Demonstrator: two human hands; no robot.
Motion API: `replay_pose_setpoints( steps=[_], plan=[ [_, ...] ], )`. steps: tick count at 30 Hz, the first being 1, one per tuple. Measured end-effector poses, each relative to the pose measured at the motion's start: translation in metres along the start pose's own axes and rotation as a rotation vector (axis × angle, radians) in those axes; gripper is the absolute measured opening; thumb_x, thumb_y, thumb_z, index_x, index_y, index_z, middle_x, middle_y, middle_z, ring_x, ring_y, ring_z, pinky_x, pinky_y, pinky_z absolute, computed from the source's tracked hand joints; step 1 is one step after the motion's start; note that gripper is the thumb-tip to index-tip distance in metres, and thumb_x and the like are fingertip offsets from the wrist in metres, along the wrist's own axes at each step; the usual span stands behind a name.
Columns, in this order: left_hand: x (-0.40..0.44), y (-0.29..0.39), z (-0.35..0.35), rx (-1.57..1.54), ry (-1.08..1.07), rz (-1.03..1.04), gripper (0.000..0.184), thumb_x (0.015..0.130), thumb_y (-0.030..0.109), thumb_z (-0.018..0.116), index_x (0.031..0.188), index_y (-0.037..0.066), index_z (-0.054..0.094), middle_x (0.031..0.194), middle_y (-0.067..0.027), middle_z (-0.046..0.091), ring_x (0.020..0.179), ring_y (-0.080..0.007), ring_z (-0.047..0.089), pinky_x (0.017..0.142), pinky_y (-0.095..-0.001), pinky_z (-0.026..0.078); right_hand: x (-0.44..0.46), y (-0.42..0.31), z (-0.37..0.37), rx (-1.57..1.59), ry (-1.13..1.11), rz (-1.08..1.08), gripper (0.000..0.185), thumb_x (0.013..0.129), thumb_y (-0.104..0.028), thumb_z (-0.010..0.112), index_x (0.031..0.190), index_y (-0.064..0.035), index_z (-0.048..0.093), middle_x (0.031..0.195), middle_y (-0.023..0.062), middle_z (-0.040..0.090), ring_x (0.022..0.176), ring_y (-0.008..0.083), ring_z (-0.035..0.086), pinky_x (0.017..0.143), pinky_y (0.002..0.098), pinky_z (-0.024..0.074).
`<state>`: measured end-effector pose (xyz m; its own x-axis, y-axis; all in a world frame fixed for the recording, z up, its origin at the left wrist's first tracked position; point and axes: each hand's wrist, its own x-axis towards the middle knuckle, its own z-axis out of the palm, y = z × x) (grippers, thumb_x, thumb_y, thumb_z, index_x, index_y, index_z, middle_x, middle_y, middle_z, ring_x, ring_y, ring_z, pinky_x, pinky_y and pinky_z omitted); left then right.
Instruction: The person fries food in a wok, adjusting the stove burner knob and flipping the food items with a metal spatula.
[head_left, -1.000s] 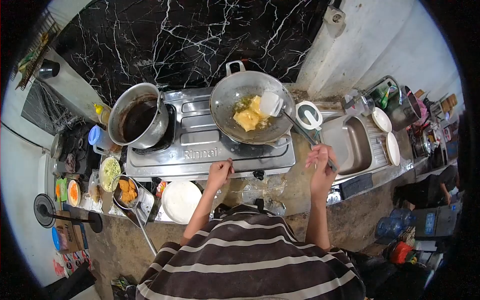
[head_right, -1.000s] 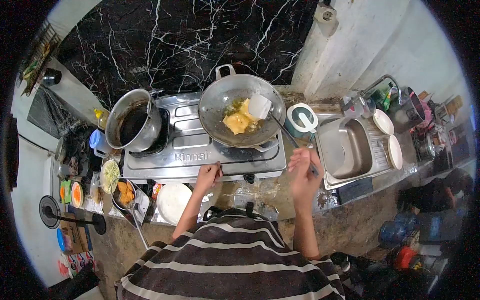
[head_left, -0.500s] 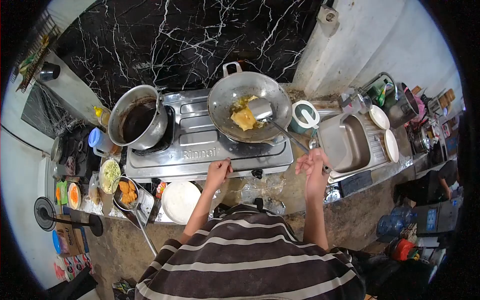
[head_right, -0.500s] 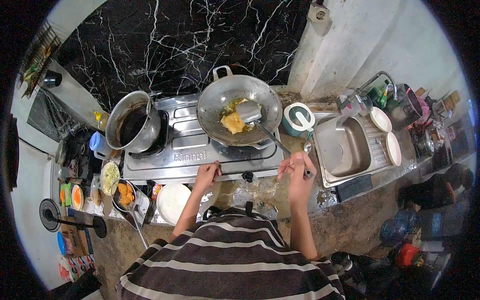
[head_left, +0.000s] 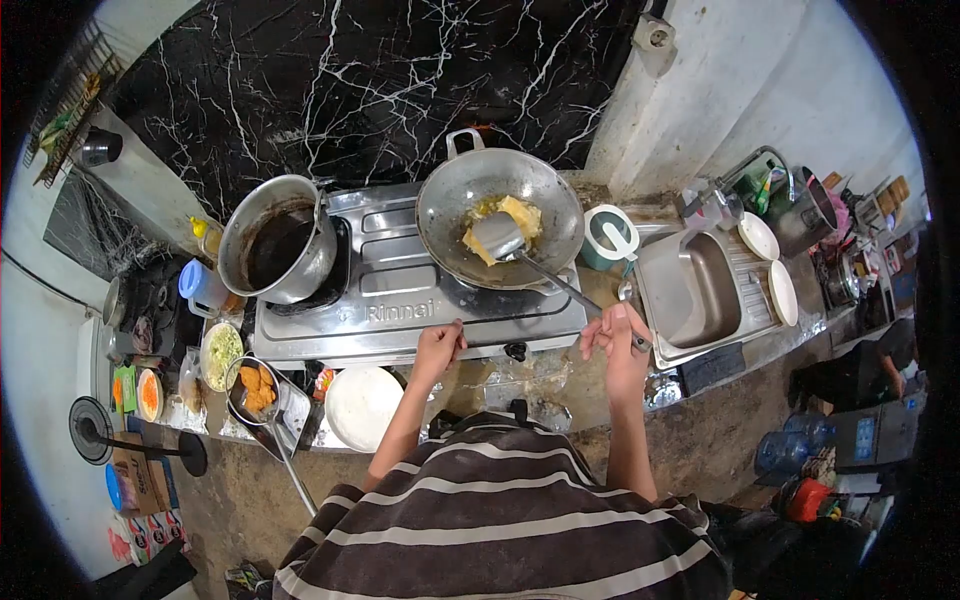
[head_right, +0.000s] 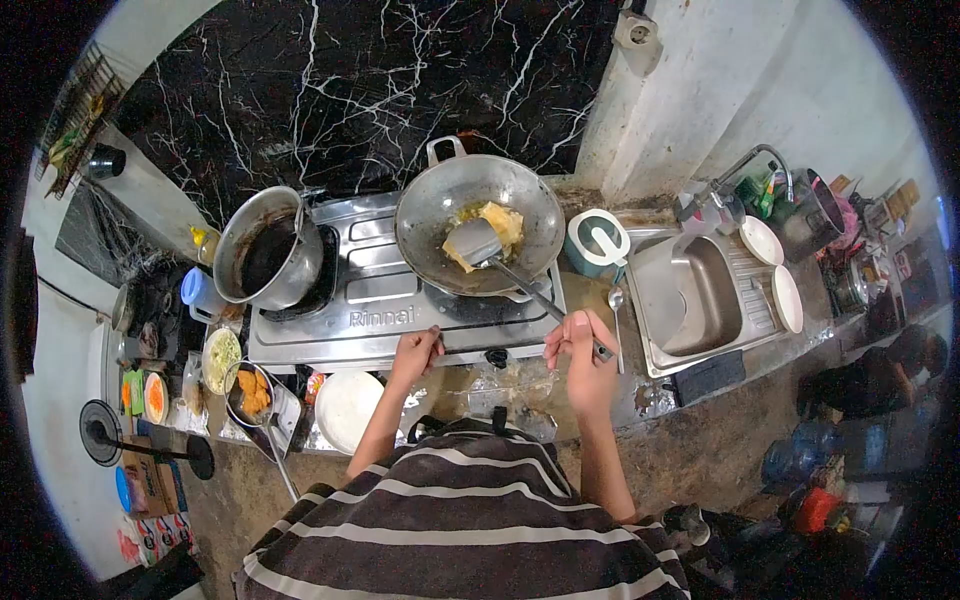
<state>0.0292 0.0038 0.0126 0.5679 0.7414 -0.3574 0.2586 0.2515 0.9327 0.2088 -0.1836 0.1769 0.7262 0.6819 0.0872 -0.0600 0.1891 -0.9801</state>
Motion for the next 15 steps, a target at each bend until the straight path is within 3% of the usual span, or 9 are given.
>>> replay_pose_setpoints(
  steps=[15],
  plan=[
    [0.0033,-0.0065,-0.0013,-0.034,-0.031,0.027,0.048,0.097,0.036,0.051,0.062,0.003,0.059,0.047,0.0018,0.045,0.037,-0.0061,0.037,0.036,-0.0237,0.028,0.0014,0.0015,0.0002,-0.019,0.023,0.001,0.037,0.101,-0.031,0.042,0.079,-0.0011,0.047,0.071,0.0115,0.055,0.06,0.0163,0.054,0.052,0.0278,0.0436]
  ],
)
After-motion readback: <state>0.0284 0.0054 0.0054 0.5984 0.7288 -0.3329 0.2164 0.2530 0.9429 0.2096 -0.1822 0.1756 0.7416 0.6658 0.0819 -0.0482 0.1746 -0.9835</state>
